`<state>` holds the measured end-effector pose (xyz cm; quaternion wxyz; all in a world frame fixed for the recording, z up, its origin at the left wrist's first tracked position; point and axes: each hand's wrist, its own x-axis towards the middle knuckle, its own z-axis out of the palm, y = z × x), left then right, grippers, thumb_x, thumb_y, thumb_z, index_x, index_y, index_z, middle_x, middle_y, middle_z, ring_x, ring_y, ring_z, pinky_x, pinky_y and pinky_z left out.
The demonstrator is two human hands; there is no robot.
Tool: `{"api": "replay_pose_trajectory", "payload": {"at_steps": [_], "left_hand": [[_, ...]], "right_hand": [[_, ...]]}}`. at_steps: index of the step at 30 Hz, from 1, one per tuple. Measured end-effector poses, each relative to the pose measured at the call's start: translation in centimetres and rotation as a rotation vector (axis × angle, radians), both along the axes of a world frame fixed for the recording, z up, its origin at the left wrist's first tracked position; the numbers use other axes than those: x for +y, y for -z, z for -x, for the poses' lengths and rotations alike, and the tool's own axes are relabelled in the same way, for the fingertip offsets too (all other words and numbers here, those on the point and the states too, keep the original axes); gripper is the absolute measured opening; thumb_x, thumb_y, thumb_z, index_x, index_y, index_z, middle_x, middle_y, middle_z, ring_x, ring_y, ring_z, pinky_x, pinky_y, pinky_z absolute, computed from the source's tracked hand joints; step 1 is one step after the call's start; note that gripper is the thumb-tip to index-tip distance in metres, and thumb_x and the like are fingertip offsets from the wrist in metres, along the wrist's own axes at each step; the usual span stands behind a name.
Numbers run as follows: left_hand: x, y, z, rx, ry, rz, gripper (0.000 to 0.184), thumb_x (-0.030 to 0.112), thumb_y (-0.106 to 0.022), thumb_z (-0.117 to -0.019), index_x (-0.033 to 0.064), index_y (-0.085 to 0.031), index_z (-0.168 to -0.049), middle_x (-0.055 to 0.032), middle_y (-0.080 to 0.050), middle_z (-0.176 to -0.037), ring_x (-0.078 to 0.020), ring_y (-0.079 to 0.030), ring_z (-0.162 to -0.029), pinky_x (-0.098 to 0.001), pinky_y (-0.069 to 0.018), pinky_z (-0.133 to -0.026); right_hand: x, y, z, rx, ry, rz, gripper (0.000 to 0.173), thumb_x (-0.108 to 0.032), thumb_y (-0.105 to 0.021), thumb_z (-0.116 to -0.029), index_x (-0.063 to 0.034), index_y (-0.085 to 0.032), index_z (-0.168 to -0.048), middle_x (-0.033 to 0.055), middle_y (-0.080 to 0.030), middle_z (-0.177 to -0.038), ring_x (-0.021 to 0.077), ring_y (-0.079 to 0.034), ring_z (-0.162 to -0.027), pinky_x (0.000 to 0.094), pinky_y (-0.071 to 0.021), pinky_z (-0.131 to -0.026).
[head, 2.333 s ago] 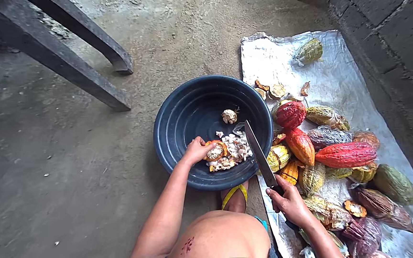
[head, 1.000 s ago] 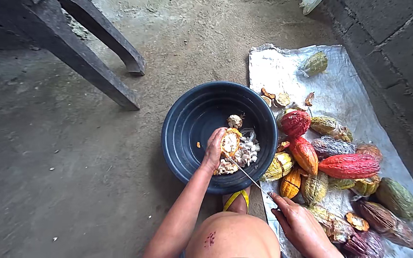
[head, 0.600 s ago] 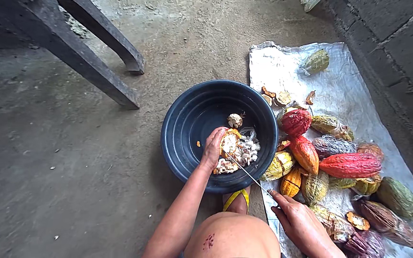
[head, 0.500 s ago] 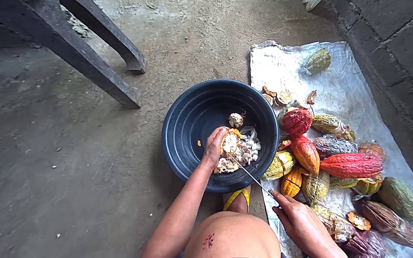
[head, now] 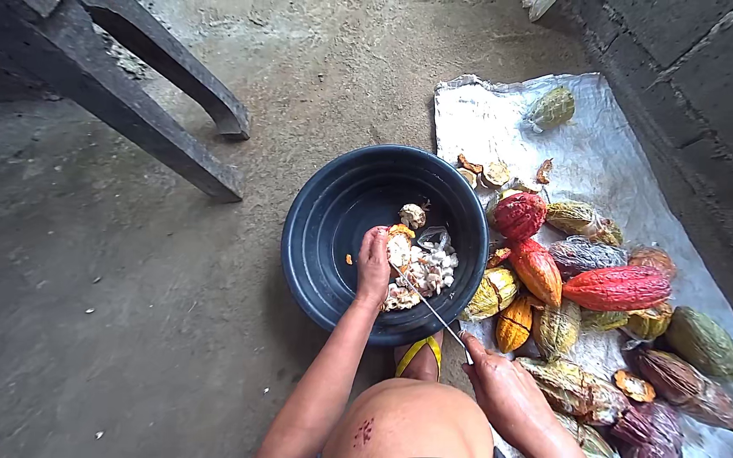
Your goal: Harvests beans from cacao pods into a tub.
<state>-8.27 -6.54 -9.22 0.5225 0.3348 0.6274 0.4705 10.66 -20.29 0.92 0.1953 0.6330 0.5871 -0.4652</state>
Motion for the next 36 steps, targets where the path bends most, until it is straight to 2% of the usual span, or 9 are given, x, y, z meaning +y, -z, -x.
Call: {"api": "replay_pose_trajectory", "payload": {"at_steps": [6,11,18,22,25,29,32,34,36], "left_hand": [[0.0,0.3,-0.9,-0.093,-0.095,0.009,0.034,0.033,-0.036,-0.1106,0.0106,-0.047,-0.134,-0.0117,-0.057,-0.117,-0.0217,-0.061,-0.103,-0.0441,-0.0543,-0.084],[-0.3,-0.6,-1.7,-0.252,-0.202,0.051,0.03,0.033,-0.035,-0.1117,0.0127,-0.042,-0.133,-0.014,-0.059,-0.112,-0.0257,-0.066,-0.097,-0.0448,-0.058,-0.077],[-0.7,-1.1,-1.4,-0.445,-0.203,0.099,0.039,0.037,-0.026,-0.1115,0.0151,-0.042,-0.139,-0.0164,-0.06,-0.124,-0.0319,-0.065,-0.106,-0.0522,-0.0573,-0.083],[-0.8,-0.9,-0.9,-0.439,-0.125,0.103,0.045,0.04,-0.02,-0.1115,0.0139,-0.05,-0.132,-0.01,-0.064,-0.116,-0.0227,-0.066,-0.104,-0.0431,-0.0566,-0.085],[-0.9,-0.2,-0.8,-0.396,-0.075,0.03,0.04,0.032,-0.018,-0.1111,0.0147,-0.052,-0.124,-0.0047,-0.064,-0.107,-0.0172,-0.064,-0.1,-0.04,-0.0554,-0.086],[-0.7,0.0,-0.2,-0.46,-0.072,-0.032,0.027,0.019,-0.022,-0.1054,0.0196,-0.049,-0.106,0.0031,-0.061,-0.086,-0.0103,-0.064,-0.082,-0.0314,-0.0551,-0.074],[-0.6,0.0,-0.2,-0.531,-0.127,-0.018,0.029,0.018,-0.022,-0.103,0.0195,-0.05,-0.096,0.0035,-0.063,-0.076,-0.01,-0.066,-0.073,-0.0299,-0.0555,-0.067],[-0.6,-0.1,-0.2,-0.55,-0.149,-0.009,0.029,0.017,-0.022,-0.1006,0.0196,-0.05,-0.093,0.0033,-0.064,-0.076,-0.0103,-0.066,-0.073,-0.0305,-0.0557,-0.067],[-0.5,-0.1,-0.2,-0.532,-0.13,-0.015,0.033,0.018,-0.021,-0.1005,0.0186,-0.054,-0.101,0.0021,-0.066,-0.083,-0.0108,-0.067,-0.078,-0.031,-0.0566,-0.07]], "right_hand": [[-1.0,0.8,2.6,-0.077,0.103,0.03,0.054,-0.029,-0.042,-0.1108,-0.0225,-0.03,-0.163,0.0191,-0.067,-0.126,0.0384,-0.07,-0.106,0.0534,-0.0554,-0.088],[-2.5,2.0,3.1,0.043,0.235,-0.038,0.054,-0.03,-0.044,-0.1097,-0.0156,-0.034,-0.161,0.0203,-0.069,-0.121,0.0395,-0.07,-0.104,0.0547,-0.0548,-0.089],[-4.5,4.2,2.3,0.302,0.518,-0.312,0.051,-0.019,-0.051,-0.1056,0.0041,-0.042,-0.151,0.0203,-0.072,-0.095,0.0347,-0.072,-0.085,0.0526,-0.0564,-0.083],[-4.4,5.0,-0.4,0.349,0.42,-0.509,0.049,-0.02,-0.054,-0.1018,0.0033,-0.053,-0.145,0.0151,-0.073,-0.088,0.0269,-0.07,-0.072,0.0473,-0.0579,-0.072],[-4.0,4.2,-2.1,0.355,0.271,-0.58,0.046,-0.024,-0.053,-0.1018,-0.0021,-0.059,-0.143,0.0133,-0.074,-0.095,0.0252,-0.071,-0.078,0.0462,-0.0586,-0.074],[-3.7,2.5,-3.3,0.379,0.179,-0.439,0.045,-0.025,-0.053,-0.1027,-0.0054,-0.06,-0.143,0.0129,-0.073,-0.089,0.0267,-0.07,-0.076,0.0482,-0.0571,-0.072],[-3.6,2.0,-3.4,0.37,0.152,-0.349,0.046,-0.028,-0.052,-0.1038,-0.0069,-0.058,-0.144,0.0131,-0.072,-0.086,0.0289,-0.069,-0.075,0.0504,-0.0561,-0.072],[-3.5,1.9,-3.3,0.349,0.136,-0.303,0.046,-0.029,-0.051,-0.1044,-0.0082,-0.057,-0.146,0.0135,-0.071,-0.084,0.0302,-0.069,-0.075,0.0514,-0.0553,-0.072],[-3.3,1.6,-3.2,0.312,0.12,-0.267,0.047,-0.029,-0.05,-0.105,-0.0093,-0.055,-0.148,0.0149,-0.071,-0.086,0.0324,-0.069,-0.077,0.0532,-0.0547,-0.073]]}}
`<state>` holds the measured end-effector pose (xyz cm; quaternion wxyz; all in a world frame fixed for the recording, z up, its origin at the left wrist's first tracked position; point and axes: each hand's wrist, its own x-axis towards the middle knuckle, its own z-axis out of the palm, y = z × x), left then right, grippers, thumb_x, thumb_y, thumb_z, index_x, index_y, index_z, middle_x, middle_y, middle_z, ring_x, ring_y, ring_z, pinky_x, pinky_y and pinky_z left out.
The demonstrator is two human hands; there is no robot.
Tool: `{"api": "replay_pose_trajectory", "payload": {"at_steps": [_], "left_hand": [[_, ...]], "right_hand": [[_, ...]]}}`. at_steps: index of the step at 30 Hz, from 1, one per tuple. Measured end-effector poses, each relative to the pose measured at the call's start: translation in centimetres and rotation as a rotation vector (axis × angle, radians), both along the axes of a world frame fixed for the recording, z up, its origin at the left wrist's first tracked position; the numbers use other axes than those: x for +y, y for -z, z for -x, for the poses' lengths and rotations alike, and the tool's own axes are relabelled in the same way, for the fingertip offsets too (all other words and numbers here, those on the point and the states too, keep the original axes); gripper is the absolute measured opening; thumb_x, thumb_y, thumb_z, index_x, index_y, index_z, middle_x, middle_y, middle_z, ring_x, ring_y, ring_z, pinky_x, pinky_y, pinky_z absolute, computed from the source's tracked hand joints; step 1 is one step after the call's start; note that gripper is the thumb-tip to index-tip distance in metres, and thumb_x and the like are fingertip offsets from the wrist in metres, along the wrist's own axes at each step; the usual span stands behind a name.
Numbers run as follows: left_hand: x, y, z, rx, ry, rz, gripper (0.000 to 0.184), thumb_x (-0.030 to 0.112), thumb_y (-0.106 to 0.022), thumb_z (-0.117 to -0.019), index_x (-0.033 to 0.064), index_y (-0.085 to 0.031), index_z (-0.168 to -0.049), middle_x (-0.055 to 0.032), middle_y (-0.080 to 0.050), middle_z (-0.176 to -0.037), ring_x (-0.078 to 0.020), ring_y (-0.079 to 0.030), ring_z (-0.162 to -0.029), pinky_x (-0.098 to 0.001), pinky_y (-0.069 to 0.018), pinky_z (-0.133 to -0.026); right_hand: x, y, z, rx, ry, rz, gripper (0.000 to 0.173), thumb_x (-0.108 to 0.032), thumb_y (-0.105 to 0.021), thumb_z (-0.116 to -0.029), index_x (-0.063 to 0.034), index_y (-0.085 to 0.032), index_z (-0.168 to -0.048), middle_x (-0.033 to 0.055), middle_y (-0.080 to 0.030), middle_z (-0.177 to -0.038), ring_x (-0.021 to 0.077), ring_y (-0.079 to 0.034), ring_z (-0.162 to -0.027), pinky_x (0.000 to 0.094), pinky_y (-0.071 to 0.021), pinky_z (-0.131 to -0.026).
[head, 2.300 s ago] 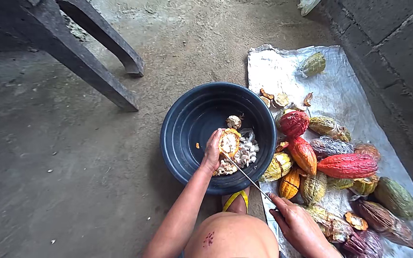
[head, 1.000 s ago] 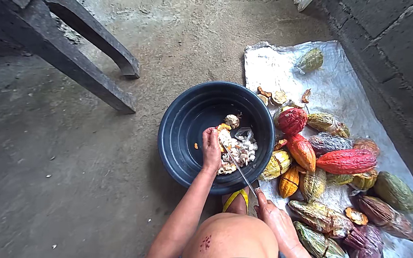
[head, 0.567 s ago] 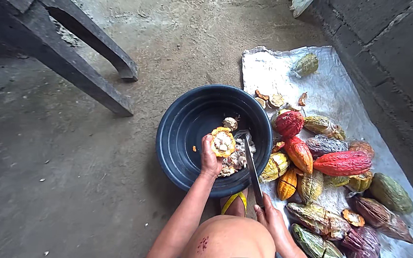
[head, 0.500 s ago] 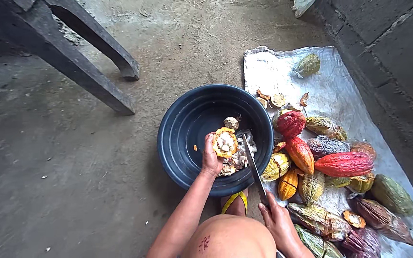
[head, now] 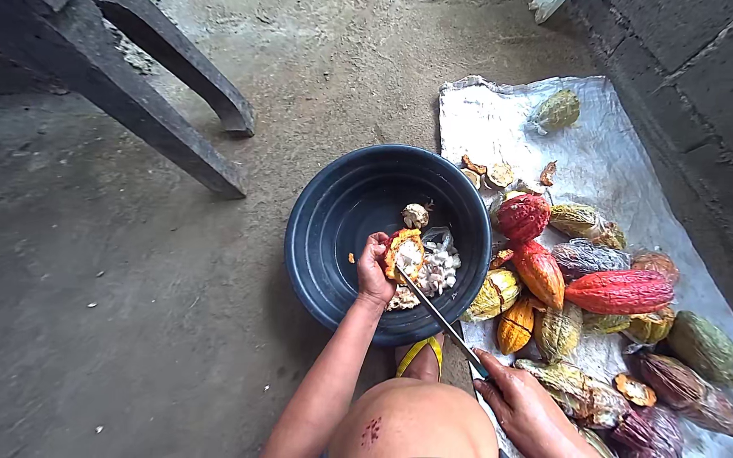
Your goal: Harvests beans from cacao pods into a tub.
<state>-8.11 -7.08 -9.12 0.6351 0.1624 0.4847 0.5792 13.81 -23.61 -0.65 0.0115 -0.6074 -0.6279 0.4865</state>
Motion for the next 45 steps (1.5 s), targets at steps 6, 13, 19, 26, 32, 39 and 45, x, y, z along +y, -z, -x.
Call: {"api": "replay_pose_trajectory", "payload": {"at_steps": [6,13,19,26,32,39,45], "left_hand": [[0.0,0.0,-0.6,0.186,0.059,-0.012,0.053,0.036,-0.019,-0.1107,0.0082,-0.065,-0.114,-0.0029,-0.07,-0.097,-0.0111,-0.067,-0.088,-0.0307,-0.0566,-0.08],[-0.5,1.8,-0.7,0.523,0.105,-0.274,0.031,0.014,-0.043,-0.101,-0.0003,-0.064,-0.12,-0.0055,-0.068,-0.111,-0.0078,-0.064,-0.102,-0.0298,-0.0526,-0.092],[-0.6,2.0,-0.4,0.728,0.095,-0.415,0.034,0.017,-0.051,-0.0946,-0.0035,-0.067,-0.117,-0.0109,-0.067,-0.115,-0.0092,-0.063,-0.104,-0.0283,-0.0514,-0.092],[-1.0,1.4,-1.9,0.704,0.055,-0.152,0.022,0.013,-0.054,-0.1023,-0.001,-0.066,-0.116,-0.0042,-0.065,-0.096,-0.0047,-0.061,-0.086,-0.0243,-0.0511,-0.081],[-0.1,0.3,-0.8,0.396,0.287,0.236,0.042,0.039,-0.045,-0.1087,0.005,-0.061,-0.128,-0.0149,-0.066,-0.114,-0.0218,-0.065,-0.102,-0.043,-0.0541,-0.089],[-0.7,0.6,-1.8,0.254,0.224,0.188,0.026,0.019,-0.053,-0.1064,0.0032,-0.059,-0.125,-0.0131,-0.065,-0.103,-0.0198,-0.065,-0.091,-0.0395,-0.0562,-0.081],[-1.6,0.6,-2.8,0.211,0.167,0.076,0.032,0.02,-0.042,-0.1085,0.0022,-0.054,-0.132,-0.0119,-0.063,-0.11,-0.0181,-0.065,-0.097,-0.0373,-0.056,-0.086]], "right_hand": [[1.0,-1.8,0.4,-0.087,-0.067,0.181,0.046,-0.029,-0.046,-0.108,-0.0122,-0.049,-0.151,0.0182,-0.07,-0.092,0.0375,-0.069,-0.087,0.0565,-0.0536,-0.08],[1.8,-2.7,1.2,-0.031,-0.033,0.297,0.045,-0.028,-0.045,-0.109,-0.0116,-0.044,-0.15,0.0176,-0.069,-0.096,0.036,-0.069,-0.093,0.0552,-0.0528,-0.085],[2.4,-2.6,0.9,0.119,0.004,0.376,0.037,-0.027,-0.046,-0.1095,-0.0123,-0.047,-0.143,0.0115,-0.062,-0.088,0.0252,-0.064,-0.072,0.046,-0.0548,-0.071],[2.9,-1.8,5.4,-0.371,-0.028,0.405,0.05,-0.028,-0.041,-0.1111,-0.0201,-0.032,-0.16,0.0196,-0.069,-0.121,0.04,-0.068,-0.112,0.0566,-0.0531,-0.092],[1.8,-0.4,4.5,-0.451,-0.053,0.315,0.052,-0.031,-0.041,-0.1109,-0.0233,-0.033,-0.162,0.0196,-0.067,-0.124,0.0393,-0.07,-0.104,0.0533,-0.0553,-0.086],[0.0,0.4,4.1,-0.208,0.09,0.25,0.051,-0.026,-0.044,-0.1096,-0.0138,-0.038,-0.159,0.0202,-0.072,-0.111,0.0406,-0.071,-0.101,0.0569,-0.054,-0.088],[0.1,0.4,4.2,-0.004,0.21,0.174,0.049,-0.026,-0.047,-0.1086,-0.0073,-0.042,-0.154,0.0179,-0.071,-0.098,0.0352,-0.07,-0.092,0.0534,-0.0536,-0.087]]}}
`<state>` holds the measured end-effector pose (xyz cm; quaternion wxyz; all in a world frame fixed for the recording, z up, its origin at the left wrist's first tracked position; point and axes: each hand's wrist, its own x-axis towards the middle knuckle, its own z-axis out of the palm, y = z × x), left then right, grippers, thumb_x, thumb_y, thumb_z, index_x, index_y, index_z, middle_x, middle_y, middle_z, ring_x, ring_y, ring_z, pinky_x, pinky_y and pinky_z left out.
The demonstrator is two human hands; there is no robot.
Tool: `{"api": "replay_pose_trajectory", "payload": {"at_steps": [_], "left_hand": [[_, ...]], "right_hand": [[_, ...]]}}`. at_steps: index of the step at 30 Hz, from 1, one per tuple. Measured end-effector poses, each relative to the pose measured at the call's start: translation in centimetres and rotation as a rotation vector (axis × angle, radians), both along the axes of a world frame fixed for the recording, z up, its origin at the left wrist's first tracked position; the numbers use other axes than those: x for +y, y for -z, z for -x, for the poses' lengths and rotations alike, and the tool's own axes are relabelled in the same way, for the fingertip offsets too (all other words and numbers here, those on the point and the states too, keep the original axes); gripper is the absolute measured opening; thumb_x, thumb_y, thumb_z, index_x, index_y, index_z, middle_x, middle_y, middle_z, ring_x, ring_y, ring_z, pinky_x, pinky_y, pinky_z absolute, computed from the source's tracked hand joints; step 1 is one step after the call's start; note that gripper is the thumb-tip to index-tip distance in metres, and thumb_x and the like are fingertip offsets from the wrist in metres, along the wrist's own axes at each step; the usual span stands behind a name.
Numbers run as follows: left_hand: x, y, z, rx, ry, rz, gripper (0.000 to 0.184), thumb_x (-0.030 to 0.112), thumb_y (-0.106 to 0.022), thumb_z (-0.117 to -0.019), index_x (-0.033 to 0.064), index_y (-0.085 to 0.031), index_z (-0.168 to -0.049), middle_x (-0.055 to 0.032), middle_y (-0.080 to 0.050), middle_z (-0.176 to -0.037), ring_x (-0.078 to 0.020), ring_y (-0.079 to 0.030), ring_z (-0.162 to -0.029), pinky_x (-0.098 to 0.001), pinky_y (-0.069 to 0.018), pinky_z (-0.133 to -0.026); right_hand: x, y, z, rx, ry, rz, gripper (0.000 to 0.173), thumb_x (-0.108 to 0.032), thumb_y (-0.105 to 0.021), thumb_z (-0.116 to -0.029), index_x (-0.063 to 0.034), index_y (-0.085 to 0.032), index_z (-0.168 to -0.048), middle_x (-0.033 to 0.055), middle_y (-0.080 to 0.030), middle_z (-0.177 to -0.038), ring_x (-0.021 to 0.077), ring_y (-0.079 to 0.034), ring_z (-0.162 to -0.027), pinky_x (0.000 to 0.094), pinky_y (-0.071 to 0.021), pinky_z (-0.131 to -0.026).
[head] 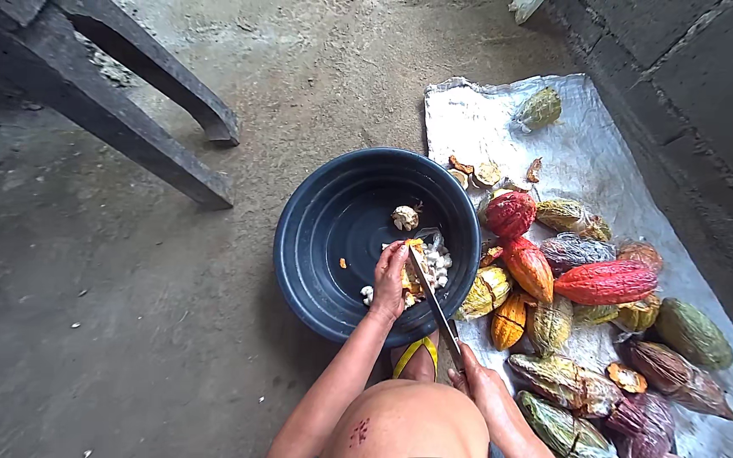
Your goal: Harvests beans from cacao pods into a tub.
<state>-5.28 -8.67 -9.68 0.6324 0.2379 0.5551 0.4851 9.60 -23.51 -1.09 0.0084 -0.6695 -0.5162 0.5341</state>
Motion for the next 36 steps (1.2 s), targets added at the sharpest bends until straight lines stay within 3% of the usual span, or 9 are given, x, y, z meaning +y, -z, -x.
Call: {"api": "replay_pose_trajectory", "payload": {"at_steps": [7,13,19,22,25,27,30,32,36], "left_hand": [[-0.1,0.3,-0.2,-0.025,-0.084,-0.117,0.029,0.018,-0.04,-0.1039,0.0073,-0.053,-0.127,-0.0053,-0.064,-0.106,-0.0122,-0.066,-0.092,-0.0317,-0.0574,-0.08],[-0.4,1.7,-0.6,0.063,-0.124,-0.233,0.042,0.017,-0.053,-0.0945,0.0037,-0.044,-0.133,-0.006,-0.058,-0.112,-0.0109,-0.062,-0.1,-0.0315,-0.0551,-0.088],[0.6,1.7,1.1,0.056,-0.03,-0.201,0.036,0.021,-0.043,-0.0981,0.0062,-0.051,-0.13,-0.0043,-0.062,-0.11,-0.0107,-0.064,-0.097,-0.0316,-0.0558,-0.085],[0.7,1.7,1.4,0.053,-0.011,-0.201,0.037,0.027,-0.039,-0.1019,0.008,-0.052,-0.131,-0.0034,-0.063,-0.11,-0.0103,-0.064,-0.097,-0.0317,-0.056,-0.083],[1.1,1.0,1.0,-0.025,-0.048,-0.137,0.045,0.033,-0.021,-0.1109,0.0074,-0.057,-0.12,-0.0038,-0.067,-0.099,-0.0114,-0.067,-0.09,-0.0313,-0.0571,-0.08],[1.3,0.3,1.0,-0.091,-0.101,-0.047,0.05,0.033,-0.017,-0.1128,0.0079,-0.061,-0.111,-0.005,-0.071,-0.095,-0.0133,-0.069,-0.087,-0.0313,-0.058,-0.076],[1.7,0.0,1.7,-0.187,-0.076,0.013,0.031,0.016,-0.023,-0.1085,0.0143,-0.046,-0.129,-0.0063,-0.067,-0.117,-0.017,-0.067,-0.101,-0.0358,-0.0556,-0.083],[1.9,-0.2,2.5,-0.285,0.042,0.076,0.045,0.012,-0.02,-0.1074,0.0175,-0.032,-0.151,-0.0109,-0.059,-0.132,-0.0228,-0.062,-0.112,-0.0437,-0.0519,-0.092],[2.1,0.0,3.8,-0.456,0.19,0.241,0.051,0.023,-0.016,-0.1026,0.0109,-0.056,-0.13,-0.012,-0.069,-0.108,-0.025,-0.068,-0.097,-0.046,-0.0564,-0.085]], "right_hand": [[-1.2,0.6,1.0,0.168,0.141,-0.088,0.048,-0.023,-0.05,-0.1058,-0.0003,-0.046,-0.148,0.0167,-0.071,-0.094,0.0284,-0.071,-0.086,0.0482,-0.0555,-0.082],[-1.6,1.0,1.8,0.242,0.289,-0.124,0.044,-0.019,-0.051,-0.1048,0.003,-0.05,-0.143,0.0155,-0.071,-0.098,0.0217,-0.07,-0.09,0.0409,-0.0552,-0.085],[-1.0,1.0,-1.9,0.125,0.029,-0.148,0.047,-0.023,-0.05,-0.1051,-0.0019,-0.051,-0.147,0.0156,-0.07,-0.085,0.0304,-0.068,-0.077,0.0507,-0.0546,-0.074],[0.0,-0.4,-3.3,0.013,-0.142,-0.035,0.047,-0.029,-0.047,-0.1077,-0.0108,-0.048,-0.151,0.0169,-0.07,-0.089,0.0359,-0.069,-0.084,0.0557,-0.0533,-0.079],[1.1,-1.1,-3.3,-0.043,-0.194,0.04,0.048,-0.03,-0.045,-0.1087,-0.0145,-0.044,-0.154,0.0167,-0.07,-0.094,0.0357,-0.069,-0.089,0.0552,-0.0529,-0.083],[1.3,-1.0,-3.3,-0.041,-0.199,0.029,0.047,-0.03,-0.045,-0.1085,-0.0146,-0.045,-0.153,0.016,-0.07,-0.093,0.0348,-0.069,-0.088,0.0549,-0.053,-0.082],[1.3,-0.9,-3.1,-0.128,-0.199,-0.011,0.048,-0.029,-0.045,-0.1086,-0.0162,-0.045,-0.155,0.0171,-0.072,-0.101,0.036,-0.07,-0.094,0.0553,-0.0537,-0.085],[1.3,-0.8,-3.4,-0.245,-0.215,-0.086,0.048,-0.028,-0.047,-0.1076,-0.0193,-0.048,-0.155,0.018,-0.072,-0.102,0.0376,-0.071,-0.091,0.0551,-0.0557,-0.08],[1.9,-1.2,-4.2,-0.412,-0.345,-0.112,0.048,-0.028,-0.045,-0.1086,-0.0299,-0.046,-0.156,0.0181,-0.071,-0.105,0.0377,-0.071,-0.087,0.0523,-0.0561,-0.075]]}}
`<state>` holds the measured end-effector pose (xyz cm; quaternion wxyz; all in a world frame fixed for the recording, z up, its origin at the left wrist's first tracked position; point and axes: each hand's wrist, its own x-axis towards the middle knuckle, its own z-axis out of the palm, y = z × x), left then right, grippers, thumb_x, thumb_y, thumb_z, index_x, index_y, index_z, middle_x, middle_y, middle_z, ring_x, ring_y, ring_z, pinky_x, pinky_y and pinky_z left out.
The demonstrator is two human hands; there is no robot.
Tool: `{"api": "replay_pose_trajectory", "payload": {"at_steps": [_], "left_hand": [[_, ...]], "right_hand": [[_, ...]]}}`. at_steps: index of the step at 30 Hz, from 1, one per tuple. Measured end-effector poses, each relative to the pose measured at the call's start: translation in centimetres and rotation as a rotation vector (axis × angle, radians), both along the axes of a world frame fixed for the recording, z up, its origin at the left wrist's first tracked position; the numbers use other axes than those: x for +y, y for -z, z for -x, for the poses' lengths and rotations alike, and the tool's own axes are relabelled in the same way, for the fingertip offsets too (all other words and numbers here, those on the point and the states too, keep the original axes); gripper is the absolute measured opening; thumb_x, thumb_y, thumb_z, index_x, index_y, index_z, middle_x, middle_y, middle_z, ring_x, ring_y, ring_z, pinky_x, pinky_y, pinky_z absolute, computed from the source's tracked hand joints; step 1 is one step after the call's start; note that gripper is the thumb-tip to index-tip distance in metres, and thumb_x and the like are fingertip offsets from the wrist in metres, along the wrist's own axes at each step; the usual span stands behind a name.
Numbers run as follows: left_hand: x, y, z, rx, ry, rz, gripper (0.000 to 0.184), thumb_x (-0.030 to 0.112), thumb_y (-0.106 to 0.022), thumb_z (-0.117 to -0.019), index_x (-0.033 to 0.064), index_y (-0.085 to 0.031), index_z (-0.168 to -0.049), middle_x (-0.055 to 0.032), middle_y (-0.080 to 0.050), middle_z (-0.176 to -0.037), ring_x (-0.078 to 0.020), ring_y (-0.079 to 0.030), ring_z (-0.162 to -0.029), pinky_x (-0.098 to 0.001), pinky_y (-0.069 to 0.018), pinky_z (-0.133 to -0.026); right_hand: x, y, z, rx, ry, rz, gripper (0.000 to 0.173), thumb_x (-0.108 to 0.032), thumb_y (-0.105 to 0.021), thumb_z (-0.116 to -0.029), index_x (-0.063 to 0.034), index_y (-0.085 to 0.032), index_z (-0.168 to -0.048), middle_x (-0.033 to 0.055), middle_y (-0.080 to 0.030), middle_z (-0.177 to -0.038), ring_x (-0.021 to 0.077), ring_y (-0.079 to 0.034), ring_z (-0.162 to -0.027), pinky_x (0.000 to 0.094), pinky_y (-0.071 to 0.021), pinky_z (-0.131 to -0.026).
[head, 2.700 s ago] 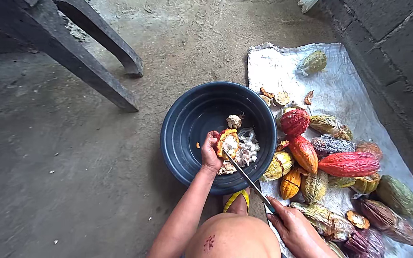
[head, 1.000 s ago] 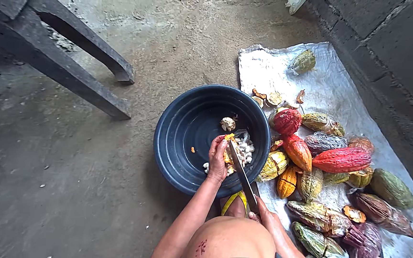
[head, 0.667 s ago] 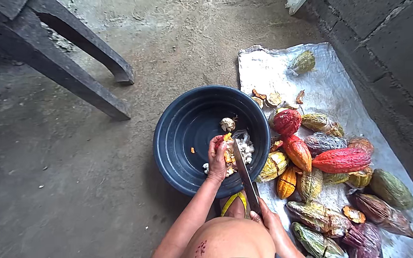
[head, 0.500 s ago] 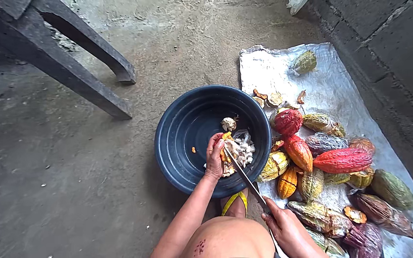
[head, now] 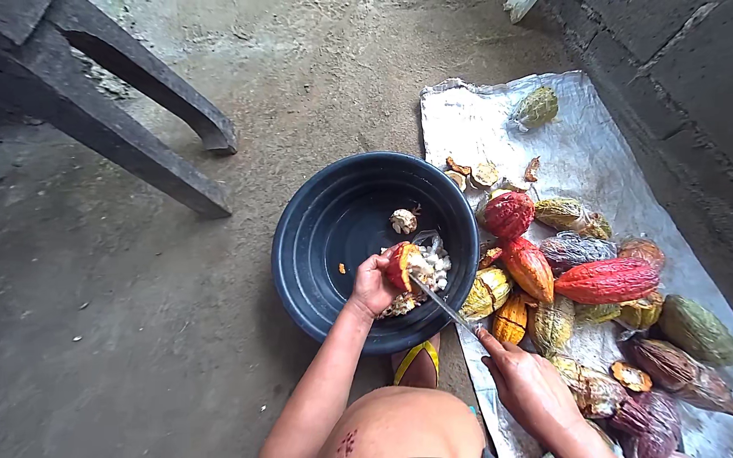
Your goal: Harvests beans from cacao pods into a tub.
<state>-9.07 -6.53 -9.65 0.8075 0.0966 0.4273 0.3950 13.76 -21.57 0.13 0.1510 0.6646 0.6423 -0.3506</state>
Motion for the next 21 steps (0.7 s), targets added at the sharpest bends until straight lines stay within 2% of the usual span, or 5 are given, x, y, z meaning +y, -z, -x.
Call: {"api": "replay_pose_trajectory", "payload": {"at_steps": [3,5,10,13,21], "left_hand": [[0.6,0.0,1.0,-0.033,0.17,0.021,0.071,0.059,-0.004,-0.1055,0.0157,-0.055,-0.128,-0.0108,-0.071,-0.106,-0.0246,-0.071,-0.095,-0.0434,-0.0599,-0.081],[0.9,-0.3,0.8,0.043,0.177,0.078,0.067,0.063,-0.011,-0.1053,0.015,-0.055,-0.123,-0.0105,-0.071,-0.1,-0.025,-0.071,-0.091,-0.044,-0.0603,-0.078],[0.3,-0.7,-1.5,0.312,-0.017,0.005,0.043,0.041,-0.036,-0.1102,0.0073,-0.062,-0.119,-0.0094,-0.07,-0.092,-0.0196,-0.07,-0.083,-0.0364,-0.0598,-0.075],[0.1,0.0,-1.7,0.324,-0.146,-0.088,0.028,0.022,-0.04,-0.1095,0.0061,-0.062,-0.114,-0.0081,-0.069,-0.088,-0.016,-0.069,-0.079,-0.0321,-0.0593,-0.072],[-0.7,1.1,-3.1,0.465,-0.312,-0.23,0.022,0.007,-0.043,-0.1044,0.0003,-0.065,-0.107,-0.0049,-0.067,-0.078,-0.0112,-0.066,-0.067,-0.0276,-0.0573,-0.064]], "right_hand": [[-0.8,0.2,0.4,-0.099,-0.08,-0.096,0.049,-0.023,-0.049,-0.1065,-0.0325,-0.048,-0.155,0.0179,-0.071,-0.101,0.0358,-0.072,-0.081,0.0481,-0.0567,-0.068],[-0.8,0.4,1.1,-0.138,-0.087,-0.095,0.049,-0.024,-0.05,-0.1069,-0.0327,-0.047,-0.155,0.0181,-0.071,-0.102,0.0354,-0.072,-0.082,0.0469,-0.0571,-0.068],[0.4,-0.6,3.2,-0.014,0.04,0.227,0.055,-0.044,-0.038,-0.1112,-0.0253,-0.032,-0.162,0.0208,-0.068,-0.119,0.0395,-0.07,-0.1,0.0531,-0.0554,-0.085],[0.2,0.1,2.8,0.174,0.112,0.2,0.053,-0.044,-0.037,-0.1112,-0.0206,-0.039,-0.159,0.0197,-0.071,-0.11,0.039,-0.07,-0.101,0.055,-0.054,-0.088],[-1.7,3.8,3.0,0.428,0.254,0.091,0.05,-0.036,-0.039,-0.1113,-0.0105,-0.046,-0.154,0.0183,-0.072,-0.095,0.0368,-0.07,-0.089,0.0547,-0.0541,-0.083]]}}
